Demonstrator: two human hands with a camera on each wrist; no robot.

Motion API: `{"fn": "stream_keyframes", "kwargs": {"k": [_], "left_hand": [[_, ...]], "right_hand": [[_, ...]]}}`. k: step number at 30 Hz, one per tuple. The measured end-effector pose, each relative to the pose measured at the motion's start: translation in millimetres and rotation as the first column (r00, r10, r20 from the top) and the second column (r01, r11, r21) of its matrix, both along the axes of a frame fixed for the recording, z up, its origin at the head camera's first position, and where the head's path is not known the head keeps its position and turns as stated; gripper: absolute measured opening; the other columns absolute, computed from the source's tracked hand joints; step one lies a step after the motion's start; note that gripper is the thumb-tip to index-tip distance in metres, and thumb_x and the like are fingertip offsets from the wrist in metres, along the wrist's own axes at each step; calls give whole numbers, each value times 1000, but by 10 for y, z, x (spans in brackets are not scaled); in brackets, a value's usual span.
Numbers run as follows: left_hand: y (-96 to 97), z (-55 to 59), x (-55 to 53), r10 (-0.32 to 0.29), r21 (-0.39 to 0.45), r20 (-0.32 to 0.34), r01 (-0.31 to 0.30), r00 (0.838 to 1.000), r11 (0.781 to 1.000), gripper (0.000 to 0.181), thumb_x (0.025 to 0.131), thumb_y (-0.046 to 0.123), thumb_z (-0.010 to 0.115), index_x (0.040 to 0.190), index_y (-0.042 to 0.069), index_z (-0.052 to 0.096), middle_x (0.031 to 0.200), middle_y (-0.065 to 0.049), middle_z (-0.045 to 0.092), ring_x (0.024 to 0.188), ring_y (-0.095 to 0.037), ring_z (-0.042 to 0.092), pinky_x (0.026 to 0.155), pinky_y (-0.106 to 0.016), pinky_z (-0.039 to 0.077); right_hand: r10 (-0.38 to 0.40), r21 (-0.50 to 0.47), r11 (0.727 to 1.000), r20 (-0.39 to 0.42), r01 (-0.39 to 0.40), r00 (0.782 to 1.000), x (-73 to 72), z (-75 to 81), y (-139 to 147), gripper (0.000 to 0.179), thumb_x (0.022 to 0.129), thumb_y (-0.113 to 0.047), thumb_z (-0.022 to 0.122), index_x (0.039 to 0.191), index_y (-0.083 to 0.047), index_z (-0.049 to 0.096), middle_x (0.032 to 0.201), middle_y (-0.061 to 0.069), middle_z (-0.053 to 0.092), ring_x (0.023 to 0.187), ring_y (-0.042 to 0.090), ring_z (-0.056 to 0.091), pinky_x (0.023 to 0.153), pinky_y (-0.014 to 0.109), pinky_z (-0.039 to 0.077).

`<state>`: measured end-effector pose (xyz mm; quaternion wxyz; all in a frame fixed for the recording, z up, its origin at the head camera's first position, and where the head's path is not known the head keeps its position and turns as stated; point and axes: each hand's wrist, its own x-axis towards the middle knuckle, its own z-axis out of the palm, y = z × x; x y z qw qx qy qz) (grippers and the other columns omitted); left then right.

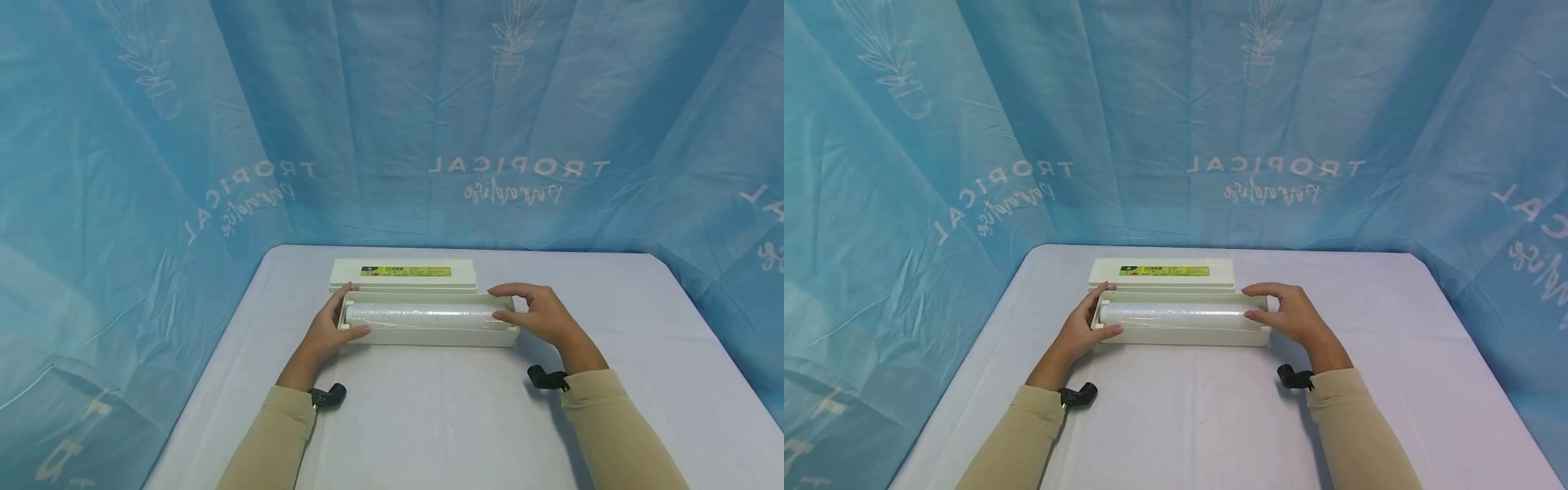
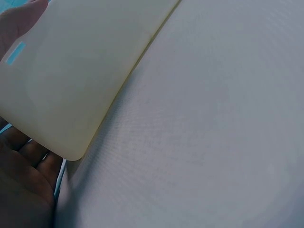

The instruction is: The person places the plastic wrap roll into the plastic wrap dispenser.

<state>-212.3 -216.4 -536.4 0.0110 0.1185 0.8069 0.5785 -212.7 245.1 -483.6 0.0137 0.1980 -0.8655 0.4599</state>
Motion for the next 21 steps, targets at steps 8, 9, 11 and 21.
{"fn": "stream_keyframes", "kwargs": {"k": [8,9,11,21], "left_hand": [[0,-5,2,4,-3,1,-4,1000,1000,110,82,28,95,168,20,28,166,2,37,146,-31,42,113,-53,38],[-1,-8,2,2,-4,0,-2,1000,1000,110,82,28,95,168,20,28,166,2,37,146,-31,42,113,-53,38],[-3,-13,0,0,-4,-5,0,1000,1000,110,82,28,95,168,19,28,166,1,37,145,-31,43,113,-54,39],[-1,-26,-4,-11,5,-14,11,1000,1000,110,82,27,94,168,18,27,165,3,39,143,-29,46,111,-52,41]], "right_hand": [[-46,-20,999,-11,45,999,4,-43,82,55,87,-30,91,134,-11,73,140,5,66,140,35,49,110,76,29],[-51,-21,998,-10,51,999,6,-48,86,55,87,-30,91,135,-11,72,140,6,66,140,35,49,110,75,29],[-60,-21,998,-8,60,998,9,-61,97,56,87,-30,91,135,-10,72,141,7,65,140,36,48,111,75,29],[-91,0,996,21,91,996,-5,-139,153,65,84,-39,92,139,-14,70,146,8,61,142,38,45,111,75,28]]}}
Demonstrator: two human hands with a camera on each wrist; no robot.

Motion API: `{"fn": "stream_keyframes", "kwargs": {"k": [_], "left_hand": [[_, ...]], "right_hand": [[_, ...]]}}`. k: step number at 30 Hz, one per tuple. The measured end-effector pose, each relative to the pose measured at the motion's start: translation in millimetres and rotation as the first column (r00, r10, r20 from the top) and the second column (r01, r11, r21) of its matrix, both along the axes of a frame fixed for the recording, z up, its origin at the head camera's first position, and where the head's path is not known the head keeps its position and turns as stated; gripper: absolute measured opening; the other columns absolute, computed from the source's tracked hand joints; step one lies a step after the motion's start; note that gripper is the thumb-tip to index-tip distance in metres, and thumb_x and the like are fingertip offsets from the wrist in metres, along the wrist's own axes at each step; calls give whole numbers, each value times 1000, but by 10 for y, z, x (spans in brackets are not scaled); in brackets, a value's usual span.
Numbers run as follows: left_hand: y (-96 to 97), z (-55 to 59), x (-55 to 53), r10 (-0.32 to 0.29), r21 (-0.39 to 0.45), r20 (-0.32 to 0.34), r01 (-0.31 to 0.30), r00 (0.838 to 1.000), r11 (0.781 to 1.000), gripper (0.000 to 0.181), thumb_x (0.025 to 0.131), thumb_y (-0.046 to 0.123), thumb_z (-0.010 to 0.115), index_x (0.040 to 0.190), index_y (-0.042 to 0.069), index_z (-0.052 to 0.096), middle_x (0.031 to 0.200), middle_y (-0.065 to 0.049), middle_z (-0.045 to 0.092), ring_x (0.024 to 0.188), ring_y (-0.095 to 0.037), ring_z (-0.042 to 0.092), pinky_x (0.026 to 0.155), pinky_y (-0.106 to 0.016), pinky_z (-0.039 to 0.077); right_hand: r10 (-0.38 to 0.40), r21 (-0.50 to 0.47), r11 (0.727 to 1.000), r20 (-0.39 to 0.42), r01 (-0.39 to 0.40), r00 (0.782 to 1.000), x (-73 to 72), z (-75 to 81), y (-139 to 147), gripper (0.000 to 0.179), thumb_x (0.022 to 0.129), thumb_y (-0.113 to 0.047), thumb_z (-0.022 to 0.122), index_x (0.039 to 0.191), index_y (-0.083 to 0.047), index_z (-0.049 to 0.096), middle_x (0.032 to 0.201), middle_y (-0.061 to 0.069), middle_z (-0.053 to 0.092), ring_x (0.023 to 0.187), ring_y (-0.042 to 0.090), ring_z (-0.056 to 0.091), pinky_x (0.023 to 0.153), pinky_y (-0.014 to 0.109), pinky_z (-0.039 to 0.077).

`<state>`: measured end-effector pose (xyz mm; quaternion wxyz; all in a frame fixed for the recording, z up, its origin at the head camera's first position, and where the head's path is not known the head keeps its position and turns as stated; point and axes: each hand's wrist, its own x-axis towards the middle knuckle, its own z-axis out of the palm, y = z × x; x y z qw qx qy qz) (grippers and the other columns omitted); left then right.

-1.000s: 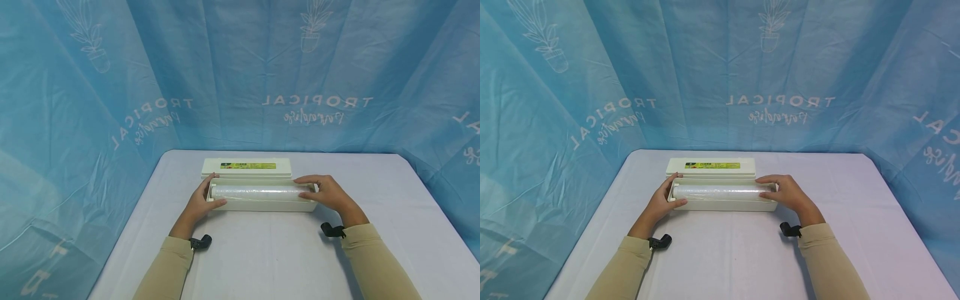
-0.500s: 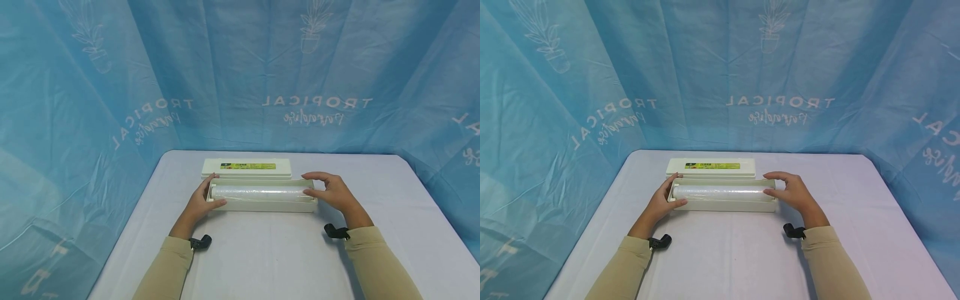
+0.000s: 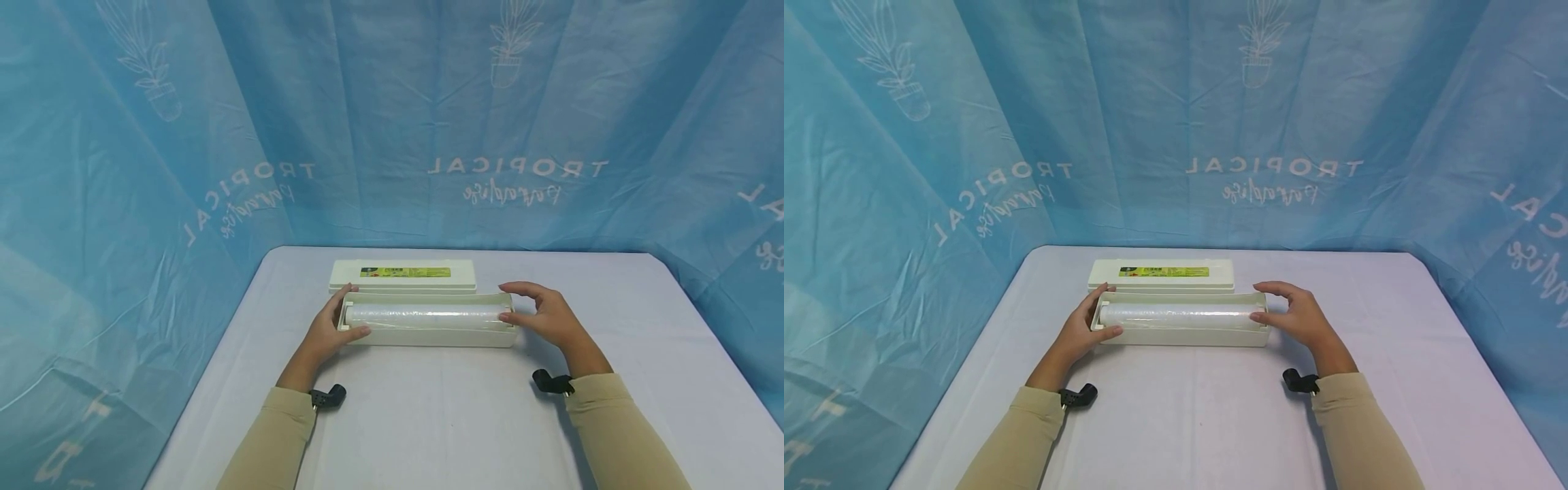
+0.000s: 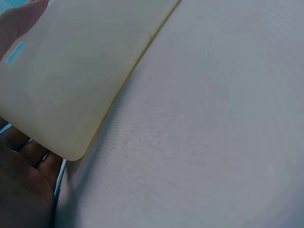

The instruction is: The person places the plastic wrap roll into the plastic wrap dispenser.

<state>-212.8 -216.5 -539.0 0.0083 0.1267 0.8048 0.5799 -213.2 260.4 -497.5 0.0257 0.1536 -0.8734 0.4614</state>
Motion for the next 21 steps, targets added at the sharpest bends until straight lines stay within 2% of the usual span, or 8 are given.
{"fn": "stream_keyframes", "kwargs": {"k": [4,13,17,21], "left_hand": [[4,2,2,2,0,1,-2,1000,1000,110,82,27,95,168,18,28,164,3,39,143,-30,46,111,-52,42],[-1,-7,0,4,4,2,-4,1000,1000,110,81,28,95,168,20,28,165,2,38,145,-30,44,112,-53,40],[-6,-13,0,-3,9,0,3,1000,1000,109,82,27,95,168,19,29,165,0,39,144,-31,45,111,-54,41],[-10,-18,-2,-3,8,0,3,1000,1000,108,82,28,94,168,20,29,165,0,39,144,-31,45,111,-54,41]], "right_hand": [[-16,-4,1000,15,16,1000,5,-39,27,68,81,-41,94,139,-15,69,146,8,61,142,40,45,111,75,28],[-5,-31,999,24,5,1000,35,-99,60,77,77,-33,98,143,-10,66,144,13,61,136,42,47,111,72,31],[6,-40,999,63,-3,998,30,-134,61,84,75,-33,99,146,-8,62,146,14,60,138,41,46,111,71,31],[45,-52,998,110,-40,993,16,-164,70,96,74,-26,100,154,-4,52,150,17,55,141,43,43,112,72,29]]}}
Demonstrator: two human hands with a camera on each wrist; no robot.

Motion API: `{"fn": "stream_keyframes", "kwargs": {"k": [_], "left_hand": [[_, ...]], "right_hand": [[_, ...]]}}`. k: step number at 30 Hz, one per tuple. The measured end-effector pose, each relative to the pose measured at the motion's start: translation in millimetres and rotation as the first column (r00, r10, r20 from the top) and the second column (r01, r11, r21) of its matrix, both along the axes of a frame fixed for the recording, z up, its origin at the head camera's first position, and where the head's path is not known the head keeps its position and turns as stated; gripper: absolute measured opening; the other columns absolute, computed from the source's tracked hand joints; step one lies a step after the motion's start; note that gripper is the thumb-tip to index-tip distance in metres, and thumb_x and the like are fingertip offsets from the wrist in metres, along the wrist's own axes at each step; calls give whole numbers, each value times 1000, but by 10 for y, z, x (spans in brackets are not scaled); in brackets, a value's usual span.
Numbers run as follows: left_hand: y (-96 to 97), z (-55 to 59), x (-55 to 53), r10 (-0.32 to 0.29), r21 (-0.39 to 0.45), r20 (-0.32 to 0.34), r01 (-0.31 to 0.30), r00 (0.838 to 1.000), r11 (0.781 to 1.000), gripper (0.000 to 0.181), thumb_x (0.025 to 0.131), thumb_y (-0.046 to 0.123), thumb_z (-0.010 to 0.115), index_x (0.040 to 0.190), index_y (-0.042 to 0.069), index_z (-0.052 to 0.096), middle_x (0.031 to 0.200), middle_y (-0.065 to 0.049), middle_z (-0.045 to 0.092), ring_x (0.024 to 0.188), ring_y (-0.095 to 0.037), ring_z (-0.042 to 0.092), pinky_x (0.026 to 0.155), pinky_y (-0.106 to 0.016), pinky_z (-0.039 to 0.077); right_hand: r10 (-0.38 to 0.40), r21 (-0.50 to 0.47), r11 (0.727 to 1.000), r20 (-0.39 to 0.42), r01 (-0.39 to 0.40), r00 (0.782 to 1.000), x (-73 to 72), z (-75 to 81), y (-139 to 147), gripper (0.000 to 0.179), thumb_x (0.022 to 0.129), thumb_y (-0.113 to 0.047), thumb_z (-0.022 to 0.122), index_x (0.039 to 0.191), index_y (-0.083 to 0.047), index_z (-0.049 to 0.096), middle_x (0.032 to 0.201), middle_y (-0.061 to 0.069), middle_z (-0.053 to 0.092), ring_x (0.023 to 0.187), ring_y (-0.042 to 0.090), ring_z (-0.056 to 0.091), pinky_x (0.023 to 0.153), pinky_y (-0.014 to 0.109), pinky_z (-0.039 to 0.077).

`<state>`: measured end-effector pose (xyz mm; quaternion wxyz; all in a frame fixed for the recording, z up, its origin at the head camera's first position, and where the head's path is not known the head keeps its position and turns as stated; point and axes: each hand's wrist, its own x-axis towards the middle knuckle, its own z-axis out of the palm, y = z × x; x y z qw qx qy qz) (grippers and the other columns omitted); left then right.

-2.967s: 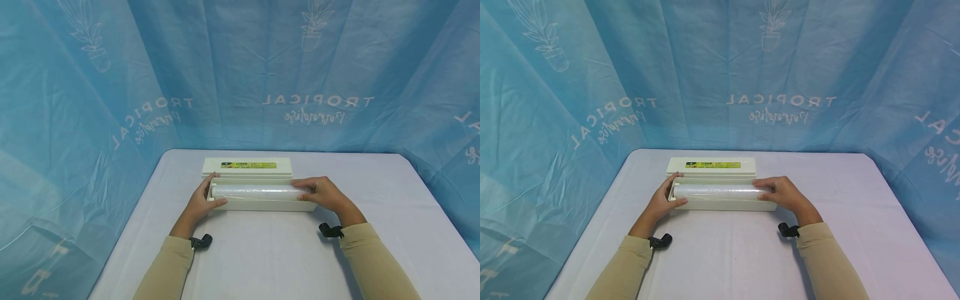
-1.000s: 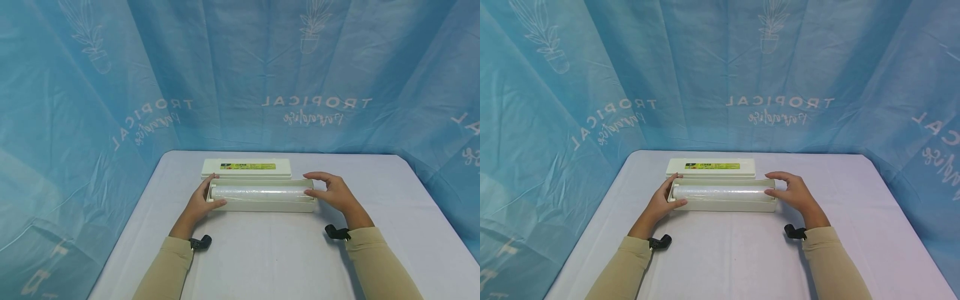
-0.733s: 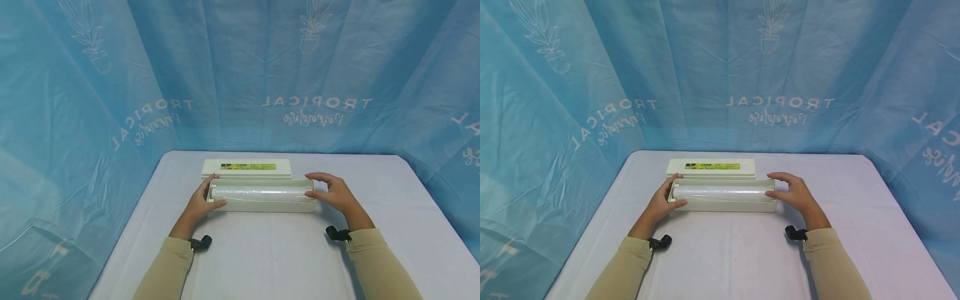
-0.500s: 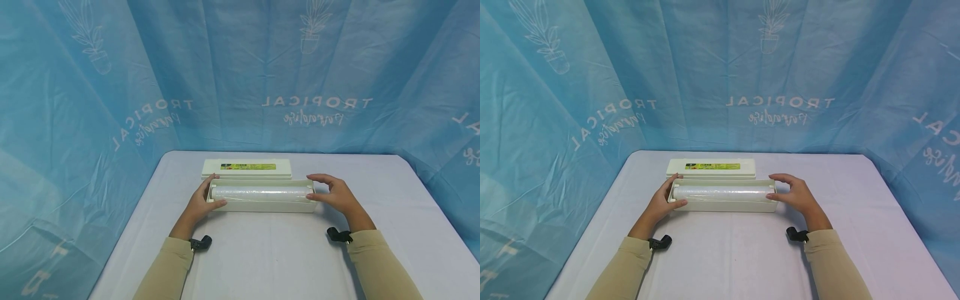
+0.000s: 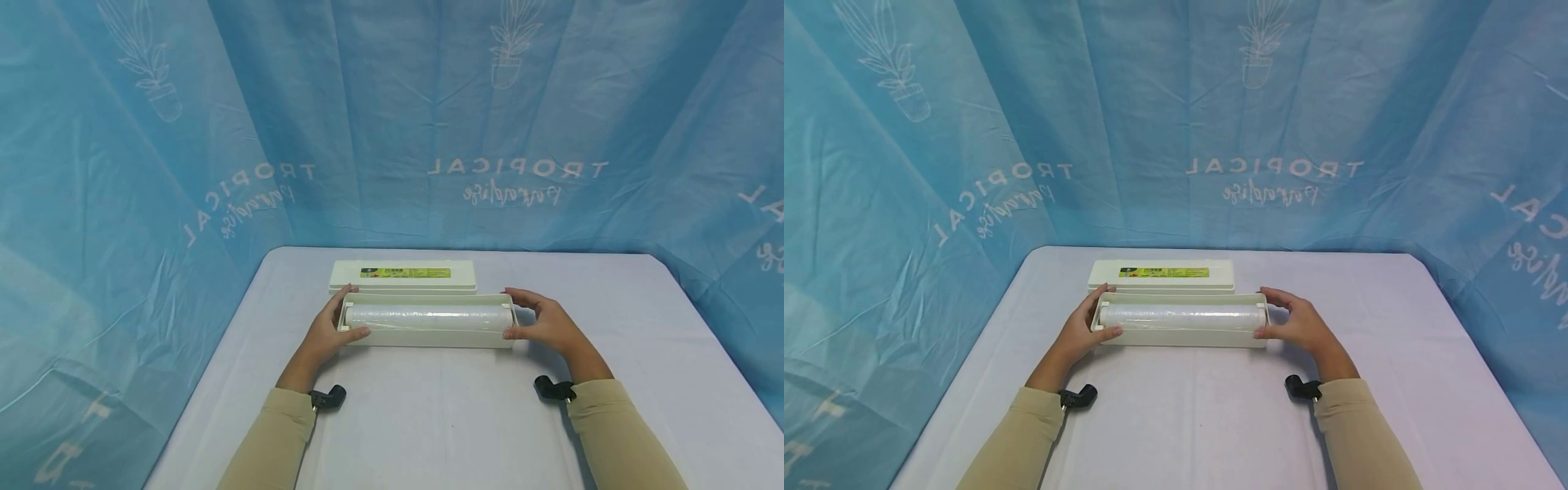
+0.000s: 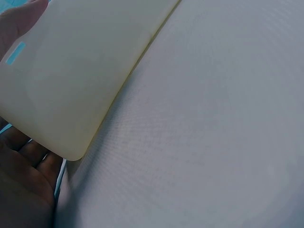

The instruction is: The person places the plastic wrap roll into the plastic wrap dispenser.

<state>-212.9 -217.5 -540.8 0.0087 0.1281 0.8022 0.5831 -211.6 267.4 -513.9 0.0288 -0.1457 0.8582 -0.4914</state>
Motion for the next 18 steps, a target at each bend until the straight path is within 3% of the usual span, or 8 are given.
{"fn": "stream_keyframes", "kwargs": {"k": [8,14,18], "left_hand": [[10,10,1,1,-15,-8,-1,1000,1000,112,81,32,95,168,16,27,164,0,39,143,-31,46,110,-52,42],[14,41,22,1,-17,1,-1,1000,1000,112,81,31,95,168,15,27,165,0,39,143,-30,46,111,-52,43],[35,108,46,0,-4,18,0,1000,1000,109,83,22,93,168,15,26,167,-5,36,145,-34,43,112,-54,40]], "right_hand": [[76,16,997,47,-77,996,-41,-43,-1,114,72,-23,101,164,-5,36,154,24,49,145,46,38,113,75,22],[109,2,994,49,-109,993,-52,-67,-13,116,72,-22,101,165,-4,33,155,25,47,146,46,37,114,74,21],[109,-16,994,59,-108,992,-42,-61,-27,115,73,-21,100,165,-5,32,157,24,45,147,45,37,115,72,22]]}}
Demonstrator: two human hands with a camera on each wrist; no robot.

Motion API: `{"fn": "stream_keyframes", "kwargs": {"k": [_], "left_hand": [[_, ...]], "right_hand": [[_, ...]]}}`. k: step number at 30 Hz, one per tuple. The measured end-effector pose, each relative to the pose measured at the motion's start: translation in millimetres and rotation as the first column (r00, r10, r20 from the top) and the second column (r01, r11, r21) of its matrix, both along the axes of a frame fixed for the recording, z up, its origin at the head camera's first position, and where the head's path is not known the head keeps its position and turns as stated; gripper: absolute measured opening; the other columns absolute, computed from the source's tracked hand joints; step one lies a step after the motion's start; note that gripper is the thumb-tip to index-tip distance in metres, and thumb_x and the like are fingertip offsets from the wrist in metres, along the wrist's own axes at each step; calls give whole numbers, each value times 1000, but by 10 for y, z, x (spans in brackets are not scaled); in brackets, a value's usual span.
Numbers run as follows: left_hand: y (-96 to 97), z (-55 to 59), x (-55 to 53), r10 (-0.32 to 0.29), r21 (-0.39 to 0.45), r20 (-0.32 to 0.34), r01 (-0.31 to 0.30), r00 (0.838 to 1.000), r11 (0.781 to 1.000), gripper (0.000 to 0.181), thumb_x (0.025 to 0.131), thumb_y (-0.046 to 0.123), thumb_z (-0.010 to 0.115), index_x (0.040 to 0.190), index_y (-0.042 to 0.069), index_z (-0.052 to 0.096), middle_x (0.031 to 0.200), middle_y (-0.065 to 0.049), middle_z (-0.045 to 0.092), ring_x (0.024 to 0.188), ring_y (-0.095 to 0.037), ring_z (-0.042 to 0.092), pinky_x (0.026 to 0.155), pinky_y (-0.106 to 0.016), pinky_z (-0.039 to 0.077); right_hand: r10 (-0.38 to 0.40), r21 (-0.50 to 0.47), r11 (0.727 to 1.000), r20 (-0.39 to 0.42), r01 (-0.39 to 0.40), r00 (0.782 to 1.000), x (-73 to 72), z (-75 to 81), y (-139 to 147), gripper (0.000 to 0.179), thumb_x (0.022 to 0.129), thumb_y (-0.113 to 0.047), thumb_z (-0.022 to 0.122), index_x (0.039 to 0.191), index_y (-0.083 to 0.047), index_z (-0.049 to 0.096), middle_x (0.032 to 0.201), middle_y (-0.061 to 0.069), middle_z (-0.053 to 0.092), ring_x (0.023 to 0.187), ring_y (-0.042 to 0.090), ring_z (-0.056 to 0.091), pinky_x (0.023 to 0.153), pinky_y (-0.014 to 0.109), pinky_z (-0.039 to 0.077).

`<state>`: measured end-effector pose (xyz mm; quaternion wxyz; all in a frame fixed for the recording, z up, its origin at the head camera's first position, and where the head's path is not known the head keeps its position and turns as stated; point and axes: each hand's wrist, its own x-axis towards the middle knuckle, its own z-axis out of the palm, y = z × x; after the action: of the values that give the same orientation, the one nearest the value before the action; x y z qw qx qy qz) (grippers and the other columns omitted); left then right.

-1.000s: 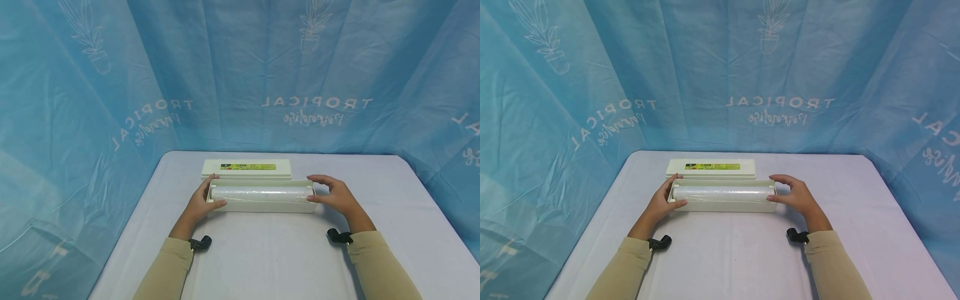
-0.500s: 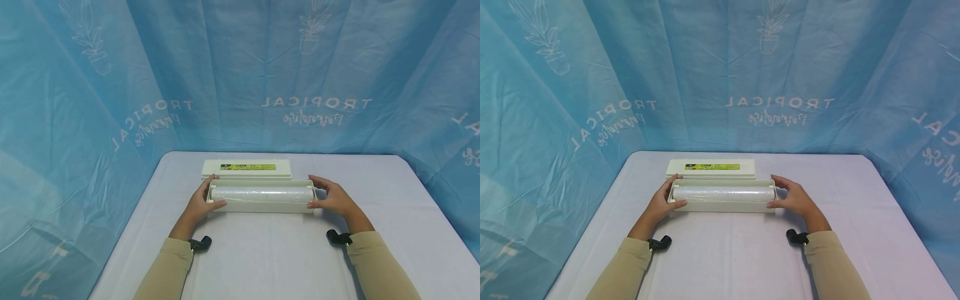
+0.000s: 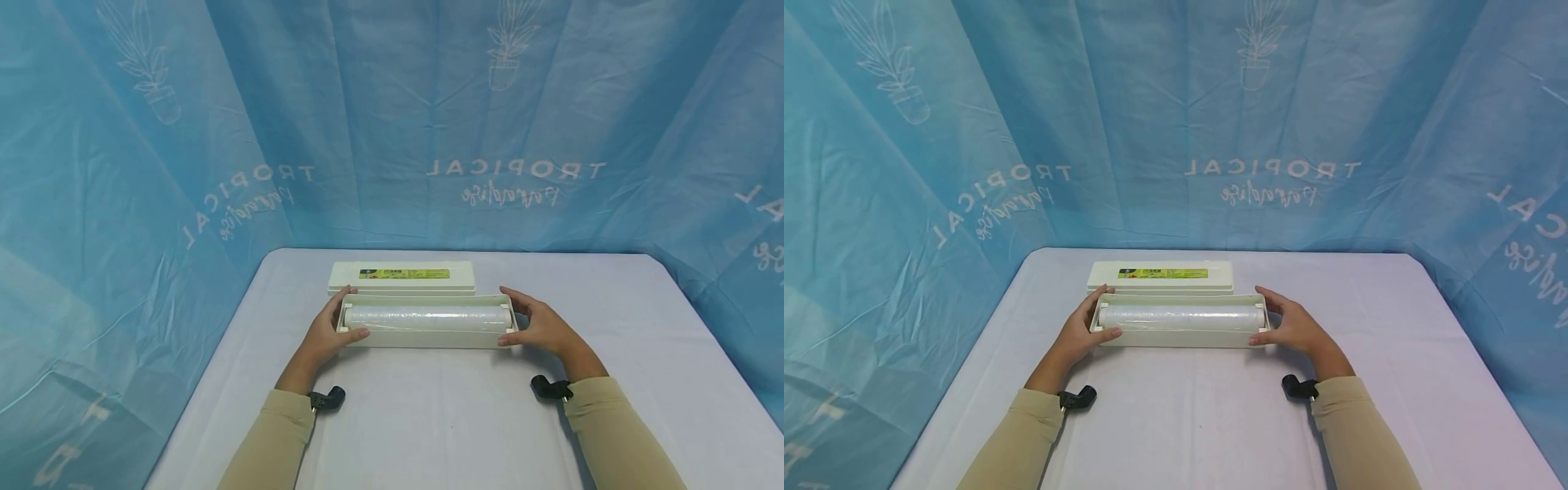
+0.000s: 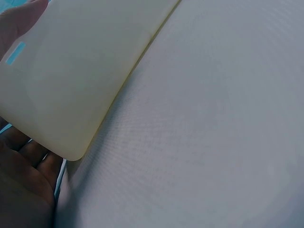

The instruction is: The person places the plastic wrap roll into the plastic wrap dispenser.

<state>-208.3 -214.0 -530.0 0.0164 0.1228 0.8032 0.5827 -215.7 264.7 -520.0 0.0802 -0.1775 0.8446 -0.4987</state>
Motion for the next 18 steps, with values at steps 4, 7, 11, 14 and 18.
{"fn": "stream_keyframes", "kwargs": {"k": [4,7,11,14,18], "left_hand": [[-17,-54,-28,-6,9,-2,6,1000,1000,109,83,21,93,168,15,26,166,-5,36,145,-34,44,112,-53,41],[-19,-66,-27,-6,7,-10,7,1000,1000,110,82,25,94,168,15,27,165,-1,38,144,-31,44,112,-51,42],[-16,-57,-25,-9,10,-13,9,1000,1000,111,82,27,95,168,16,27,164,1,39,142,-30,47,110,-51,43],[-15,-50,-24,-12,10,-16,12,1000,1000,111,81,27,95,168,15,26,164,0,39,142,-31,47,109,-50,45],[-21,-54,-32,-15,11,-23,15,1000,1000,112,81,27,95,168,13,26,165,-2,39,142,-31,47,109,-50,45]], "right_hand": [[-11,4,1000,6,11,1000,11,8,-16,113,73,-23,100,164,-5,35,158,22,46,147,45,37,115,72,22],[-17,16,1000,3,17,1000,12,1,-18,112,74,-25,100,163,-5,36,157,22,46,147,45,37,115,71,23],[-28,33,999,0,28,1000,11,-11,-19,112,74,-28,100,164,-6,36,158,21,46,146,44,39,114,71,25],[-34,35,999,-3,34,999,11,-13,-21,113,74,-29,100,164,-6,35,158,21,46,146,44,39,115,71,25],[-32,27,999,9,32,999,18,-3,-23,114,74,-30,100,164,-6,34,159,21,45,146,44,39,114,70,28]]}}
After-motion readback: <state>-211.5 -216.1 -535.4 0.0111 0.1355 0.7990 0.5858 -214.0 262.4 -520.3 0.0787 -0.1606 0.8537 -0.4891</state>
